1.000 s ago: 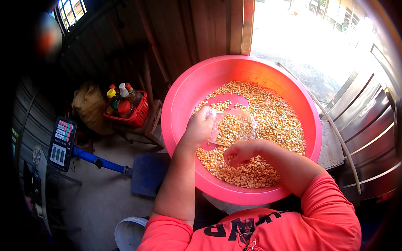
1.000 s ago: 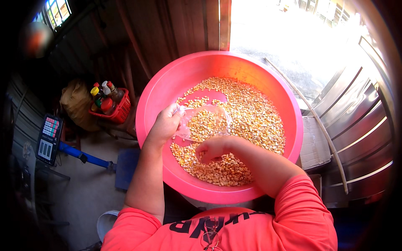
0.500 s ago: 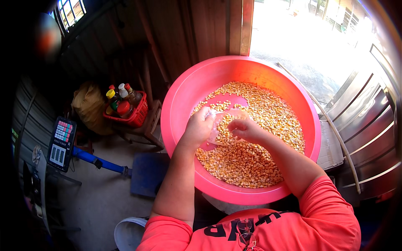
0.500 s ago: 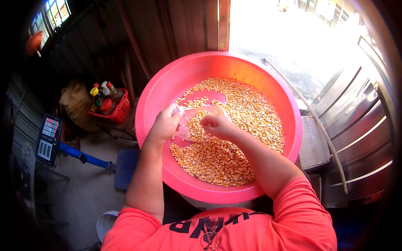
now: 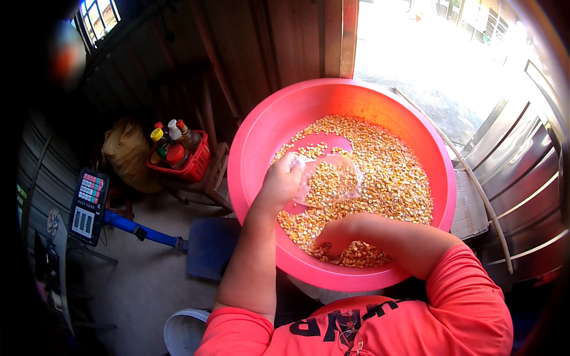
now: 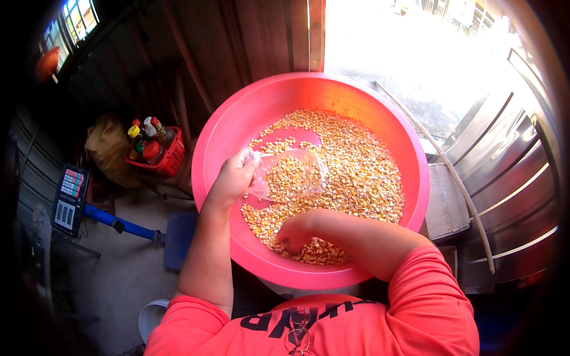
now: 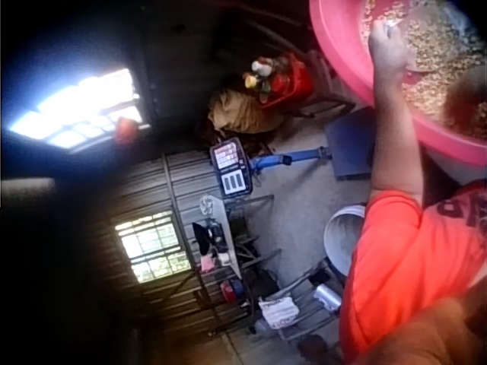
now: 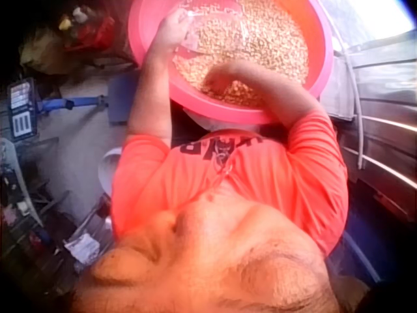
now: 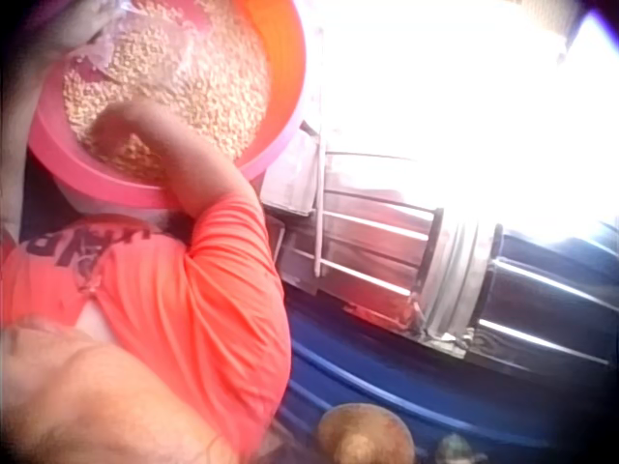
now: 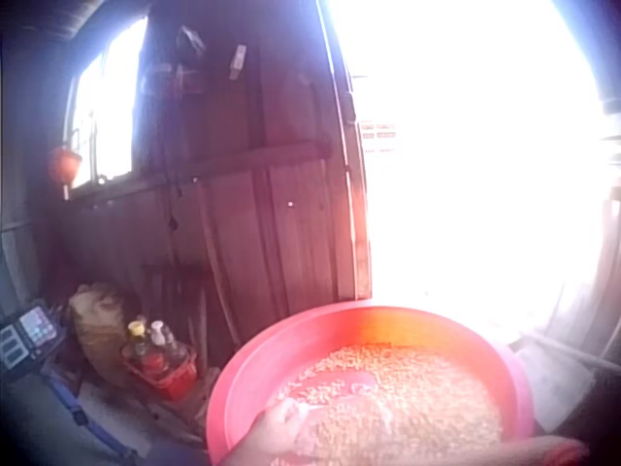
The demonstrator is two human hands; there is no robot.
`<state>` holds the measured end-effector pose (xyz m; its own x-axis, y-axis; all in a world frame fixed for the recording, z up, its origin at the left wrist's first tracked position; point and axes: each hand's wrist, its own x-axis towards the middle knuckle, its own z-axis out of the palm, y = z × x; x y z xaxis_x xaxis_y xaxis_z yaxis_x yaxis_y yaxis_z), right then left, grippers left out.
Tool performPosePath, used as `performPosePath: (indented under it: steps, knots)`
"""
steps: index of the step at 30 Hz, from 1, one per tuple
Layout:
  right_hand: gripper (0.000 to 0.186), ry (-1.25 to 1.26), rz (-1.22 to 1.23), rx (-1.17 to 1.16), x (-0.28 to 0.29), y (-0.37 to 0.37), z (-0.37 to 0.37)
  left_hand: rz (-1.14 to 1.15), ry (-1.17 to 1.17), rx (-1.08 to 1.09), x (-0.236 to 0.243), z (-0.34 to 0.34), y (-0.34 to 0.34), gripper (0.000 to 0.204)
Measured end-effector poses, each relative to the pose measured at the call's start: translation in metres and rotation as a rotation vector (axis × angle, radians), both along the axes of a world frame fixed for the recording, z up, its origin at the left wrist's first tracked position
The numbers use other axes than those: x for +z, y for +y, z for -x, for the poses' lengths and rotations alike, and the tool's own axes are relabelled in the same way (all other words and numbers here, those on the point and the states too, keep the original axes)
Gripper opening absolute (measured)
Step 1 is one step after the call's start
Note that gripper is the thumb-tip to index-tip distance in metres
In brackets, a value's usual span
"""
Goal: The person scoops handfuls of corn kernels from a large basin into a small plastic bag and then places the filled bag into a cardboard box.
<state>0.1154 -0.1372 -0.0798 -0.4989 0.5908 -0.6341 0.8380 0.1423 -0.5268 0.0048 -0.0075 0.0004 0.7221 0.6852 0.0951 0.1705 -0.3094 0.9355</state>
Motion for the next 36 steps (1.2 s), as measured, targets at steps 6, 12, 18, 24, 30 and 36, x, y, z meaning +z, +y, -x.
performPosePath:
  steps: [6,12,18,24,30,36]
  knots:
    - [0.024,0.051,0.104,-0.07,0.006,0.002,-0.005,0.026,0.004,-0.004,0.004,0.002,-0.002,0.015]
    - [0.013,0.284,0.001,-0.469,0.032,0.007,-0.04,0.053,-0.041,-0.005,0.003,0.003,-0.002,0.015]
    - [0.04,0.812,-0.333,-0.996,0.012,0.015,-0.074,-0.003,-0.012,-0.01,0.006,0.0,-0.004,0.016]
    - [0.038,0.235,-0.757,-0.757,0.021,0.012,-0.065,-0.038,-0.069,-0.008,0.0,0.0,-0.002,0.014]
    - [0.028,0.215,-0.298,-0.483,0.032,0.007,-0.041,0.028,0.003,-0.011,0.008,0.002,-0.004,0.017]
    - [0.037,0.067,-0.077,-0.083,0.006,-0.001,-0.013,-0.018,0.019,-0.017,0.003,-0.001,-0.001,0.017]
